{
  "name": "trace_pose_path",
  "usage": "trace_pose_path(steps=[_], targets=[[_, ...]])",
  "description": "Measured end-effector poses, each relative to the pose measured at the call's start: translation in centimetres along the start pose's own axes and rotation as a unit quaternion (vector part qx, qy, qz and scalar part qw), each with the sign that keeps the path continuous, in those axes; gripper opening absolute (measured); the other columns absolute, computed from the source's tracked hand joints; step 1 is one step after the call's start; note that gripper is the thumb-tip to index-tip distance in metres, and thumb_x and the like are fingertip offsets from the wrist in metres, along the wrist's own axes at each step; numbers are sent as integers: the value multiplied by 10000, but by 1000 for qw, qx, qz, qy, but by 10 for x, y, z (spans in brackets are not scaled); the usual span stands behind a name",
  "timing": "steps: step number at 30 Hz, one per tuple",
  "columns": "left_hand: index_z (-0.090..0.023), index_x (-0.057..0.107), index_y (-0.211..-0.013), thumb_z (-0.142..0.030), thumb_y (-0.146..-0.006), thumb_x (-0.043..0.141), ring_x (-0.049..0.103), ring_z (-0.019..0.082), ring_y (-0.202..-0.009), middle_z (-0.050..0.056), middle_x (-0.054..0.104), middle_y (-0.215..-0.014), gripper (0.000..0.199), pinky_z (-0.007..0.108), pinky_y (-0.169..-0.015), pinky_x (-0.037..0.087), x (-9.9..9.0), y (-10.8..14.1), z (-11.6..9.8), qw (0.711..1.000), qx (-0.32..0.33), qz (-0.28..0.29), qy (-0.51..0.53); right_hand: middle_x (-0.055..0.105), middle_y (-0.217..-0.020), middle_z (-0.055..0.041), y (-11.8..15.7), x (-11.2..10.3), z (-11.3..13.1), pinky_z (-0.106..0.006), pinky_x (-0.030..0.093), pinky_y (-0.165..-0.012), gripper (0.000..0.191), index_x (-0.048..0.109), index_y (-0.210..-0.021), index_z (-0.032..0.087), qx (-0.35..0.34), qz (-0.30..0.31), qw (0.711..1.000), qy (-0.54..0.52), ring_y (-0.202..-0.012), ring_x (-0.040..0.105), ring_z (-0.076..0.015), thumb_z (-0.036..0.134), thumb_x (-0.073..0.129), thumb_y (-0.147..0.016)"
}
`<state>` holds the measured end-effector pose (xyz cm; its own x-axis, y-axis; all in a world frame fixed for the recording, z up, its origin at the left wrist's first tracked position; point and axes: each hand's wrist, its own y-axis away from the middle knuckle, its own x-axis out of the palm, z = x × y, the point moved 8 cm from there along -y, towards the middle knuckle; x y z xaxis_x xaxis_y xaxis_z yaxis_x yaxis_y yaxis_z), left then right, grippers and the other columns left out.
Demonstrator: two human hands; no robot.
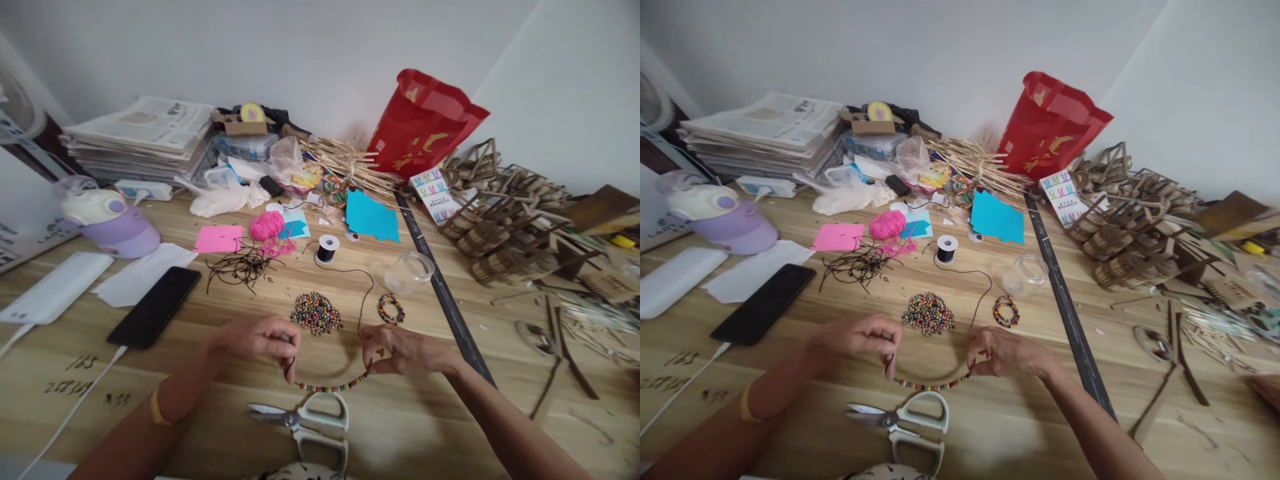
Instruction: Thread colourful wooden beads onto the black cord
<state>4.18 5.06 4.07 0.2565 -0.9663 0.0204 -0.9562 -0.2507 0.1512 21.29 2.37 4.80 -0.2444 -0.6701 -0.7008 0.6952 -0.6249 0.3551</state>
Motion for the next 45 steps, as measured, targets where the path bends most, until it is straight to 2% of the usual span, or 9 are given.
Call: trace_pose_path(steps=[6,14,20,29,33,36,39,42,45], targets=[[-151,548,-776,-400,-899,518,681,147,-774,68,724,-827,279,259,-708,517,-12,-17,38,996,-43,-77,19,649,-770,-8,-14,13,-26,-207,377,-616,56,717,-791,179,42,-28,999,-5,-700,586,-135,153,679,-759],[-141,564,-743,-421,-887,522,655,131,-749,61,720,-802,318,222,-681,487,-24,-16,26,993,-38,-104,-45,626,-735,-14,-9,18,-44,-213,380,-563,99,681,-768,169,39,-61,996,-48,-654,568,-135,250,640,-808],[-148,677,-721,-353,-821,612,580,122,-644,13,683,-686,238,196,-596,408,-21,-7,14,987,-28,-61,-145,658,-787,-27,0,13,-48,-233,417,-623,150,678,-808,192,29,-67,997,-35,-704,585,-150,224,547,-873],[-193,746,-801,-296,-818,605,581,169,-649,30,702,-749,176,247,-587,415,12,-9,23,983,-6,53,-178,679,-744,-10,6,12,-39,-235,407,-601,103,678,-793,193,70,-22,997,-13,-661,611,-146,157,581,-798],[-190,741,-804,-229,-804,609,568,157,-625,22,687,-719,137,230,-568,411,12,-12,26,982,15,34,-184,677,-802,-39,1,-8,-22,-256,412,-615,91,678,-857,185,98,-106,989,29,-687,609,-165,203,636,-778],[-161,733,-808,-196,-788,609,552,133,-609,23,669,-698,130,207,-548,385,3,-15,29,977,-5,-13,-213,659,-847,-39,-17,-12,4,-227,413,-560,125,660,-921,186,42,-149,986,-62,-618,579,-118,240,600,-826],[-135,729,-805,-233,-785,618,526,108,-585,18,652,-662,149,189,-538,362,-11,-17,30,969,-45,-89,-228,637,-891,-39,-39,-4,23,-209,423,-531,200,619,-944,185,-28,-185,965,-183,-643,574,-115,314,655,-796],[-123,720,-790,-238,-777,620,508,96,-582,7,641,-642,153,174,-545,358,-21,-16,26,963,-61,-138,-223,610,-745,2,-60,17,25,-203,415,-533,269,581,-941,180,-50,-186,942,-274,-616,551,-111,353,702,-775],[-119,707,-786,-221,-774,613,498,86,-569,-4,634,-626,139,165,-541,353,-25,-16,28,964,-62,-149,-211,581,-686,20,-73,36,14,-202,402,-530,269,549,-862,172,-42,-216,904,-367,-592,527,-102,391,688,-791]])
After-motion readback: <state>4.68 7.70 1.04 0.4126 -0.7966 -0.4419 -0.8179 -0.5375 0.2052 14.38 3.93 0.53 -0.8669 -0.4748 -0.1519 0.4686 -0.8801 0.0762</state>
